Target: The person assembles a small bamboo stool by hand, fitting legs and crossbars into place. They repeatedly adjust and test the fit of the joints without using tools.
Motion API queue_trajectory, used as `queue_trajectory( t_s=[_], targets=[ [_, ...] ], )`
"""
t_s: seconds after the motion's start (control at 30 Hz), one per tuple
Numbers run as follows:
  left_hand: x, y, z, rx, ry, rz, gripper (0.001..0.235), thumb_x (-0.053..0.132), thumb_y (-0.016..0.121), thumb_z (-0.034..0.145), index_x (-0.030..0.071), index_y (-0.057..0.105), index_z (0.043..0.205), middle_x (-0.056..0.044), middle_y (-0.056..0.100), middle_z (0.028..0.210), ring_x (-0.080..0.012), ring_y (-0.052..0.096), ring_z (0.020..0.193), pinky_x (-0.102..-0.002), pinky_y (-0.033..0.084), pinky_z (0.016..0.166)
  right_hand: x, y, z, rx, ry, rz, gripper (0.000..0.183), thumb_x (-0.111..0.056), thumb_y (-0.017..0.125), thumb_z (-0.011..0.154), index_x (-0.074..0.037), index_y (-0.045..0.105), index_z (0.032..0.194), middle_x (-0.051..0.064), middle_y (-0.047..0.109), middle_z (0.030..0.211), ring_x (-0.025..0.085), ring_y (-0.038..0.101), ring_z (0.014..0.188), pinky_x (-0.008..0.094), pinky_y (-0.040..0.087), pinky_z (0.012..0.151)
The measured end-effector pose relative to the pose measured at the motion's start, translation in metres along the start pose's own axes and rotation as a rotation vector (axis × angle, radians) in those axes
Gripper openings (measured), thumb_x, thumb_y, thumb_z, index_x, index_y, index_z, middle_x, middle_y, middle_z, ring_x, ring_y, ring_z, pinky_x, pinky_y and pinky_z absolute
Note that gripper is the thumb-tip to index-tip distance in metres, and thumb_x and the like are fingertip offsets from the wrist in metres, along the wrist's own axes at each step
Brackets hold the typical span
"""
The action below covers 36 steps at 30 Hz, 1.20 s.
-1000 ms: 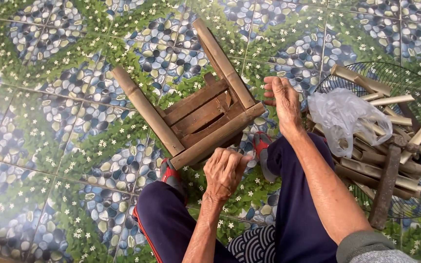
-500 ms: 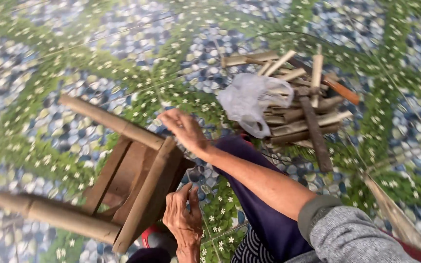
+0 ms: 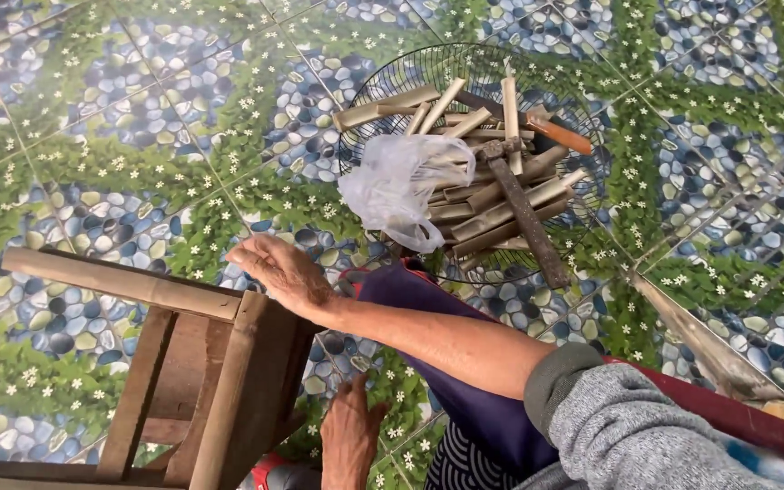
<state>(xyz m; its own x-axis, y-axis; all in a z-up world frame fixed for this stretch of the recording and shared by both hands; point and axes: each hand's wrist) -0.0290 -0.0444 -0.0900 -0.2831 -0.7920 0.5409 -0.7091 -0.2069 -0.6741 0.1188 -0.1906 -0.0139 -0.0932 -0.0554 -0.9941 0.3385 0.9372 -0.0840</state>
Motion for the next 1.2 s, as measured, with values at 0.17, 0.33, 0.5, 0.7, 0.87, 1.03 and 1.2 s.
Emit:
queue_trajectory(
  t_s=[0.17, 0.33, 0.5, 0.7, 0.87, 1.03, 1.2],
  targets=[
    [-0.007, -0.012, 0.0, 0.038, -0.076, 0.064, 0.058, 0.038, 0.067, 0.095, 0.025, 0.044, 0.146, -0.01, 0.06, 0.138, -0.0306, 0.063, 0.121, -0.058, 0.06, 0.096, 0.033, 0.024, 0.005, -0.002, -0.177, -0.037, 0.037, -0.048, 0.046, 0.105, -0.015, 0.062, 0.102, 0.01, 0.068, 0.113, 0.022, 0.062, 0.089, 0.034, 0.059, 0.066],
    [-0.019, -0.015, 0.008, -0.092, -0.284, 0.164, 0.06, 0.048, 0.066, 0.094, 0.033, 0.04, 0.146, -0.004, 0.054, 0.14, -0.0345, 0.06, 0.122, -0.054, 0.053, 0.092, 0.022, 0.018, 0.007, 0.02, -0.15, -0.064, 0.046, -0.057, 0.043, 0.102, -0.016, 0.064, 0.105, 0.006, 0.069, 0.113, 0.022, 0.063, 0.096, 0.041, 0.051, 0.089],
    [-0.018, -0.005, 0.017, -0.106, -0.356, 0.202, 0.061, 0.045, 0.068, 0.092, 0.037, 0.041, 0.147, 0.0, 0.053, 0.143, -0.0333, 0.06, 0.125, -0.053, 0.051, 0.096, 0.032, 0.03, 0.013, 0.032, -0.13, -0.098, 0.055, -0.064, 0.038, 0.1, -0.017, 0.066, 0.112, 0.006, 0.071, 0.111, 0.024, 0.062, 0.098, 0.046, 0.041, 0.101],
    [-0.042, 0.015, 0.025, 0.173, -0.081, 0.185, 0.062, 0.029, 0.081, 0.082, 0.029, 0.057, 0.14, -0.002, 0.066, 0.13, -0.0305, 0.067, 0.117, -0.049, 0.057, 0.086, 0.03, 0.037, 0.015, 0.027, -0.184, 0.045, 0.048, -0.056, 0.045, 0.103, -0.013, 0.065, 0.104, 0.009, 0.072, 0.106, 0.025, 0.066, 0.095, 0.051, 0.046, 0.102],
    [-0.019, -0.009, 0.022, 0.269, 0.002, 0.174, 0.053, 0.037, 0.069, 0.092, 0.024, 0.055, 0.141, -0.009, 0.065, 0.128, -0.0329, 0.07, 0.108, -0.054, 0.064, 0.071, 0.018, 0.033, 0.015, 0.016, -0.106, 0.157, 0.038, -0.045, 0.051, 0.103, -0.011, 0.067, 0.107, 0.015, 0.072, 0.121, 0.027, 0.069, 0.099, 0.042, 0.061, 0.076],
    [-0.043, 0.0, 0.035, 0.124, 0.077, 0.138, 0.041, 0.027, 0.071, 0.09, 0.02, 0.06, 0.129, -0.009, 0.066, 0.122, -0.0333, 0.065, 0.112, -0.049, 0.049, 0.091, 0.01, 0.014, 0.017, -0.015, -0.078, 0.13, 0.023, -0.029, 0.059, 0.099, -0.01, 0.072, 0.103, 0.007, 0.073, 0.103, 0.021, 0.07, 0.093, 0.034, 0.056, 0.08],
    [-0.06, 0.034, 0.052, 0.037, -0.05, 0.233, 0.053, 0.031, 0.082, 0.084, 0.014, 0.061, 0.13, -0.013, 0.067, 0.112, -0.0385, 0.067, 0.108, -0.061, 0.057, 0.087, -0.001, 0.005, 0.01, -0.071, 0.014, 0.174, 0.023, -0.025, 0.063, 0.099, -0.019, 0.074, 0.118, 0.009, 0.075, 0.115, 0.026, 0.071, 0.114, 0.042, 0.054, 0.1]
  ],
)
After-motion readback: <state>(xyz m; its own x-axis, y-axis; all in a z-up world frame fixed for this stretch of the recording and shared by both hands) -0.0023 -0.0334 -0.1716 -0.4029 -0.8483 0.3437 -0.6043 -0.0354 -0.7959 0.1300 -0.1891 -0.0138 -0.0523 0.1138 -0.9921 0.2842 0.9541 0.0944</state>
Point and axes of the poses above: each hand's wrist, its own z-axis towards the middle knuckle, its own y-axis out of the palm, x = y × z
